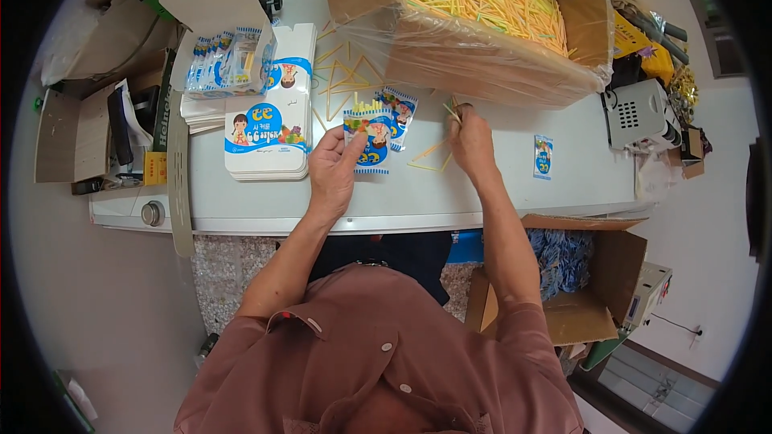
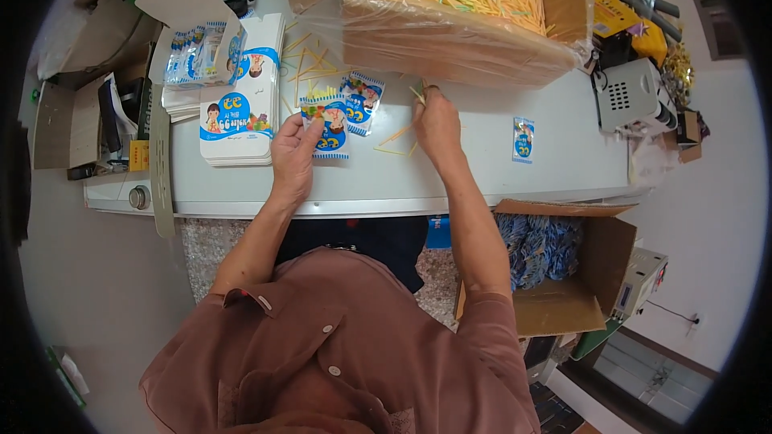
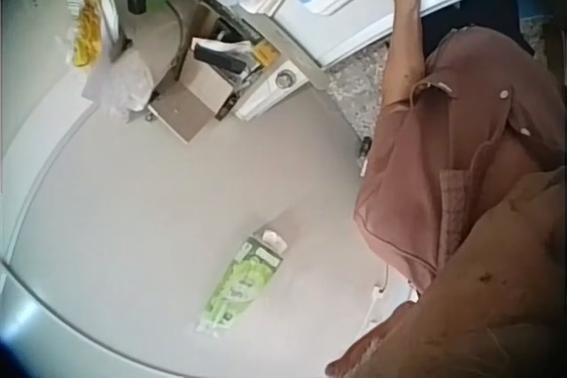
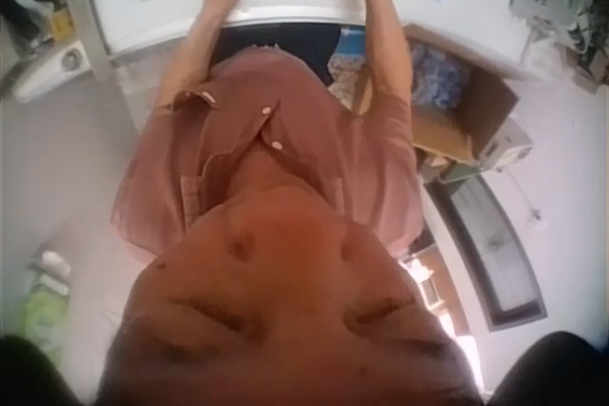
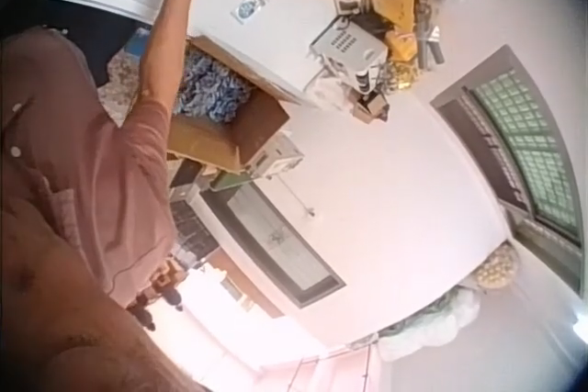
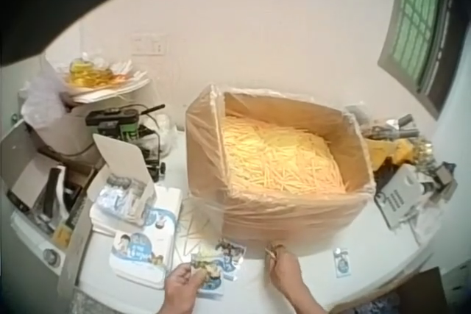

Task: Packing small blue sachets into cardboard boxes and adding yellow shredded paper as filler.

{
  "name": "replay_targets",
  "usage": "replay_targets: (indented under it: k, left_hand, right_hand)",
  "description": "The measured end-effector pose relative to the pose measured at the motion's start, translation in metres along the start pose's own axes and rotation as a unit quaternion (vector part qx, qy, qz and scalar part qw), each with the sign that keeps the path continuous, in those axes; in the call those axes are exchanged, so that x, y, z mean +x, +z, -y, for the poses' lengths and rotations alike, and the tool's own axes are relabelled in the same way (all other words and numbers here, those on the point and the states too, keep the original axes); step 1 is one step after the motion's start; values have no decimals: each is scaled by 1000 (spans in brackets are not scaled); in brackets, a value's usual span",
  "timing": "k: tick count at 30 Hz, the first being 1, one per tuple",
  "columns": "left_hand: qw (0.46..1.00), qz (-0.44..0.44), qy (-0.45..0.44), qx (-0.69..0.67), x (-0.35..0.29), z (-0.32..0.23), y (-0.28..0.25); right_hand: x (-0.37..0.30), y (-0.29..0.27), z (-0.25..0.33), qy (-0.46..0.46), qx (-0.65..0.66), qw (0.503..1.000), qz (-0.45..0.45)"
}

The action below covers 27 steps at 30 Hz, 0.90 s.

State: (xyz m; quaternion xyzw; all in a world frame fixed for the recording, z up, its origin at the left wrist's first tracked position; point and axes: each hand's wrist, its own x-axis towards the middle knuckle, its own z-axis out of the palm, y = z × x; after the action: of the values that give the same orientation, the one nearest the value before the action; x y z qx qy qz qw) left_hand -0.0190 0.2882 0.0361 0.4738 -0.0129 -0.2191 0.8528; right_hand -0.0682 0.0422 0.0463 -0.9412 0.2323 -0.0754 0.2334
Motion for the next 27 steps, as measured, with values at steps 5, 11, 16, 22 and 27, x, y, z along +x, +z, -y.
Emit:
replay_targets:
  k: [5, 11, 16, 22, 27]
  left_hand:
    - [1000, 8, 11, 9, 1, 0, 2]
    - [998, 56, 12, 19, -2, 5, 6]
    - [989, 140, 20, 45, -8, 13, 19]
    - [954, 155, 106, 234, -18, 11, 13]
    - [896, 160, 153, 385, -20, 22, 0]
  right_hand:
    - [-14, -2, 26, -4, -16, 997, -79]
    - [-56, -33, 58, 25, 293, 955, -45]
    - [-68, -23, 60, -6, 473, 879, 64]
    - [-94, -6, 39, -45, 472, 880, 31]
    - [-107, 14, 27, -24, 494, 869, 32]
